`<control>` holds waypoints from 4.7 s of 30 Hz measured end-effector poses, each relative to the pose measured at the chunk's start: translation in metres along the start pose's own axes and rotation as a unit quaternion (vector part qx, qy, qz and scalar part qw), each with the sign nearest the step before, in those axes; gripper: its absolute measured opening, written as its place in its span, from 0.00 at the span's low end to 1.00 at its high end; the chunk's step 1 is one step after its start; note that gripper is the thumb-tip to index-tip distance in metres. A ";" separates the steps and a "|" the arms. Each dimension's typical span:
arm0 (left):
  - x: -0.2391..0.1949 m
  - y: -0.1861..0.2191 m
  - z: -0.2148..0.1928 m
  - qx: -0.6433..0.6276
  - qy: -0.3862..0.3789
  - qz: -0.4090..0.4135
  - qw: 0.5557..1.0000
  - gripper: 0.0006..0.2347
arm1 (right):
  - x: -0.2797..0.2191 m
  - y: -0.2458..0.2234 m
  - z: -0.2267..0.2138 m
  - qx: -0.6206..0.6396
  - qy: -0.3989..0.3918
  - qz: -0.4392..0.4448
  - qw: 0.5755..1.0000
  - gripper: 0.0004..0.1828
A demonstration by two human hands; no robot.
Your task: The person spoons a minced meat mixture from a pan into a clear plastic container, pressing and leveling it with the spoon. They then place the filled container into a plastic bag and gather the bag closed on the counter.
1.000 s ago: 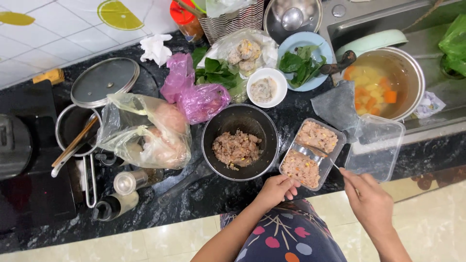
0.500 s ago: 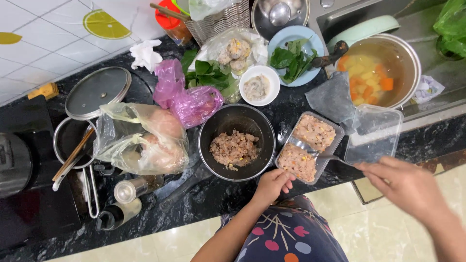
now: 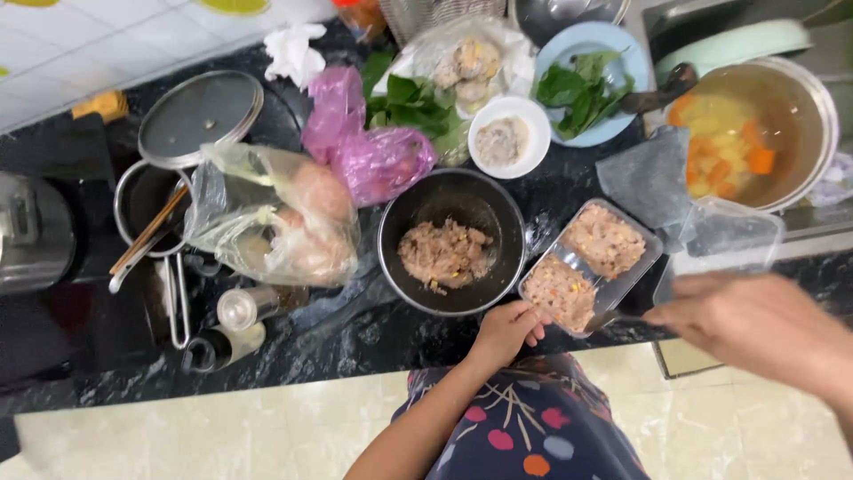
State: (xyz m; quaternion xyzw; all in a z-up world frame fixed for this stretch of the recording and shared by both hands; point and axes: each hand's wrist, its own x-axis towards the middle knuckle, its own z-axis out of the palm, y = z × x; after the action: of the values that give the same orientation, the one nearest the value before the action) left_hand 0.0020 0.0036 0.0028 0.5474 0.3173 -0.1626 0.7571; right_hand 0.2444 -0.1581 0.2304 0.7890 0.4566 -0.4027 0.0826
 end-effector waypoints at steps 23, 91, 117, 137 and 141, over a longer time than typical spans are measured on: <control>-0.008 0.024 0.000 0.031 0.008 -0.001 0.999 0.13 | 0.028 0.017 0.002 0.042 0.069 -0.037 0.996 0.17; -0.003 0.011 0.013 -0.072 0.065 0.044 0.994 0.28 | -0.029 -0.015 0.111 0.114 0.390 0.158 0.900 0.12; 0.006 -0.008 0.017 -0.122 0.045 0.042 0.991 0.29 | 0.026 -0.038 0.108 0.061 0.347 0.071 0.933 0.20; 0.002 0.003 0.016 -0.125 0.009 0.023 0.992 0.28 | 0.022 -0.004 0.089 0.077 0.391 0.021 0.917 0.12; 0.004 0.002 0.015 -0.144 0.008 0.027 0.989 0.28 | 0.032 0.009 0.095 0.073 0.337 0.000 0.939 0.12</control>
State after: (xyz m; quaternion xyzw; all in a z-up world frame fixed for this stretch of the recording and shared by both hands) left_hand 0.0107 -0.0095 0.0048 0.4420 0.3290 -0.0904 0.8296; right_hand 0.2063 -0.1900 0.1427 0.8824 0.4269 -0.1456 -0.1341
